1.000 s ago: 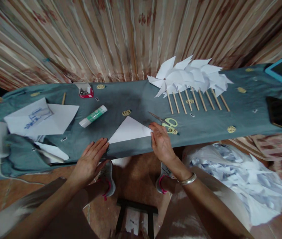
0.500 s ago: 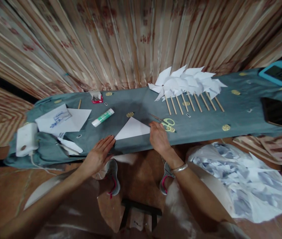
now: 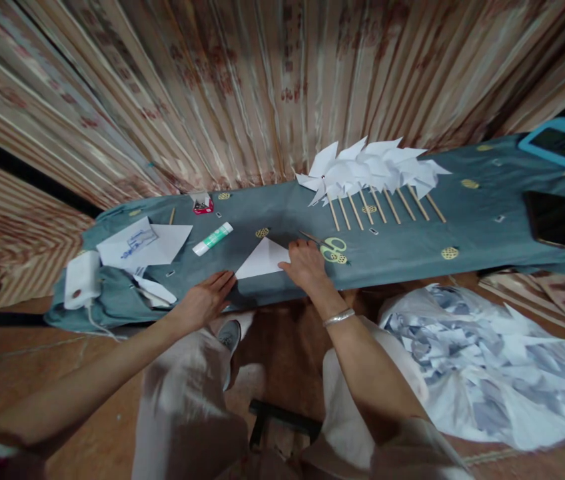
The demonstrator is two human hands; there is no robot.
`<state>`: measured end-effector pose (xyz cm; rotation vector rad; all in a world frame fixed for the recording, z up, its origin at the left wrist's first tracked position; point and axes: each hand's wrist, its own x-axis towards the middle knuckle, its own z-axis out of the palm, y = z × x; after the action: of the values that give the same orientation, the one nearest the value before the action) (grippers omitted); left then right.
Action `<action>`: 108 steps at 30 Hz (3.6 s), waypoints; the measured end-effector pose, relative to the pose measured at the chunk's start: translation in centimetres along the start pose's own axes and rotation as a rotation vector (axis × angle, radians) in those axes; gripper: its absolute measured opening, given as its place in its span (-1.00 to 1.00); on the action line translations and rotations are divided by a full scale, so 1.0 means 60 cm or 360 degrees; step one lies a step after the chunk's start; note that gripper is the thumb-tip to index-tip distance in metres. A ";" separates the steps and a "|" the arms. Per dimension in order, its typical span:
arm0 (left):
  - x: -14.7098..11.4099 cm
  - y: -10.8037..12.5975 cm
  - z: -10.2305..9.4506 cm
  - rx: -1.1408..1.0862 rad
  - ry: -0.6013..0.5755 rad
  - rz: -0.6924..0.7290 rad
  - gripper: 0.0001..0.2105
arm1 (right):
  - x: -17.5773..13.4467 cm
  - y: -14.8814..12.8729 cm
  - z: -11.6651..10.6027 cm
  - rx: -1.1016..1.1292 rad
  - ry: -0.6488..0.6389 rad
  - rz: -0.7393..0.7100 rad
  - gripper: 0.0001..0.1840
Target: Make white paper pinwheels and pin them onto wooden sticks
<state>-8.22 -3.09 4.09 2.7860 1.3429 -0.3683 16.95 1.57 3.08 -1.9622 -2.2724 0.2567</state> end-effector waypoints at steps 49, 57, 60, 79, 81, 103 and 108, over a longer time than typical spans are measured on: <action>0.067 -0.007 0.038 -0.0797 0.0753 -0.0325 -0.57 | -0.003 0.060 0.058 0.0548 0.0234 -0.0239 -0.60; 0.127 0.007 0.042 -0.1105 0.0748 -0.0347 -0.46 | -0.009 0.057 0.054 0.0588 0.0245 -0.0256 -0.53; 0.137 0.008 0.041 -0.1316 0.0781 -0.0432 -0.43 | -0.010 0.058 0.053 0.0628 0.0239 -0.0244 -0.57; 0.179 -0.003 0.028 -0.2330 0.0979 -0.0747 -0.54 | 0.007 0.031 0.047 0.0809 0.0537 -0.0162 -0.56; 0.181 -0.003 0.031 -0.2336 0.0980 -0.0759 -0.55 | 0.010 0.028 0.049 0.0779 0.0536 -0.0172 -0.57; 0.180 -0.005 0.042 -0.2340 0.0836 -0.0616 -0.69 | 0.017 0.010 0.067 0.0666 0.0408 -0.0250 -0.62; 0.180 -0.007 0.045 -0.2262 0.0819 -0.0680 -0.73 | 0.016 0.009 0.065 0.0695 0.0415 -0.0254 -0.63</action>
<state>-2.59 5.12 -0.91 1.3991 1.3684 0.9771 16.52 2.40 -0.87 -1.4945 -1.9869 0.4120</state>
